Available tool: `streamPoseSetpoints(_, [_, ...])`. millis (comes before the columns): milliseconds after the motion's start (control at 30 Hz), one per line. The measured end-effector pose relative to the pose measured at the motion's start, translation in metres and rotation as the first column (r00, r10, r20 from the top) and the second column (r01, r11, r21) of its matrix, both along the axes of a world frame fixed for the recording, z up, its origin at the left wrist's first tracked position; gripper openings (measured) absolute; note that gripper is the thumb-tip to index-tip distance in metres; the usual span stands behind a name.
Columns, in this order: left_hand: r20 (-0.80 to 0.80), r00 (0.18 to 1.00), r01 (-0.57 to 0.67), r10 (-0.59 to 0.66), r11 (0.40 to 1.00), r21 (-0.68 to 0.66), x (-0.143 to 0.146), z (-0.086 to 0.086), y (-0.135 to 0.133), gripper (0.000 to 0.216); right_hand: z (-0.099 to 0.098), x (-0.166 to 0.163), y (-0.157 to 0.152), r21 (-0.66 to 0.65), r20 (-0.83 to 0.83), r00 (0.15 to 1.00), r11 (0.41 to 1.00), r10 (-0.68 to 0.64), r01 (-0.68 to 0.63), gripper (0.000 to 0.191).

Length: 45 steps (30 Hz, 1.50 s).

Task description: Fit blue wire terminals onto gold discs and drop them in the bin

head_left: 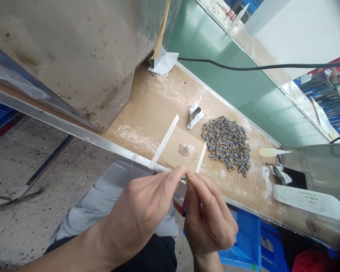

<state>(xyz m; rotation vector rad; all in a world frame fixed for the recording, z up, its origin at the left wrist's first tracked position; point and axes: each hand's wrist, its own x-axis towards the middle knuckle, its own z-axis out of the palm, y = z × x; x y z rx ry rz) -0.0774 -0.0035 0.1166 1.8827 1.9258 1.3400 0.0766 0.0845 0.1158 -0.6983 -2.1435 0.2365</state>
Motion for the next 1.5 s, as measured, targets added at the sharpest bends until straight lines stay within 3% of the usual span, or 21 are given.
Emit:
streamPoseSetpoints(533, [-0.039, 0.999, 0.023, -0.024, 0.999, -0.038, -0.001, -0.001, 0.000, 0.054, -0.005, -0.001, 0.000, -0.033, 0.021, 1.000, 0.999, 0.013, -0.012, 0.040])
streamPoseSetpoints(767, [-0.025, 0.999, 0.041, -0.043, 0.996, -0.077, -0.001, -0.004, 0.000, 0.068, -0.007, 0.000, 0.002, -0.084, -0.018, 0.999, 0.996, 0.032, -0.034, 0.037])
streamPoseSetpoints(967, [0.029, 0.999, 0.025, -0.023, 0.995, -0.096, 0.003, 0.001, 0.003, 0.048, -0.003, 0.009, 0.000, -0.205, -0.072, 0.997, 0.979, 0.003, -0.018, 0.033])
streamPoseSetpoints(1033, [0.180, 0.984, 0.026, 0.002, 0.989, -0.149, 0.002, 0.004, 0.005, 0.043, -0.002, 0.014, -0.001, -0.193, -0.082, 0.996, 0.981, -0.016, 0.000, 0.034])
streamPoseSetpoints(1133, [0.434, 0.901, 0.119, 0.007, 0.957, -0.263, 0.000, 0.008, 0.009, 0.024, -0.002, 0.023, -0.002, -0.137, -0.091, 0.996, 0.991, -0.014, 0.002, 0.039])
streamPoseSetpoints(1200, [0.501, 0.865, 0.180, 0.002, 0.932, -0.314, 0.001, 0.011, 0.012, 0.009, -0.003, 0.028, -0.002, -0.100, -0.097, 0.995, 0.995, 0.004, -0.014, 0.042])
streamPoseSetpoints(1500, [0.379, 0.925, 0.120, -0.012, 0.957, -0.262, 0.024, 0.015, 0.018, 0.013, -0.012, 0.042, -0.011, -0.101, -0.195, 0.980, 0.993, 0.048, -0.069, 0.048])
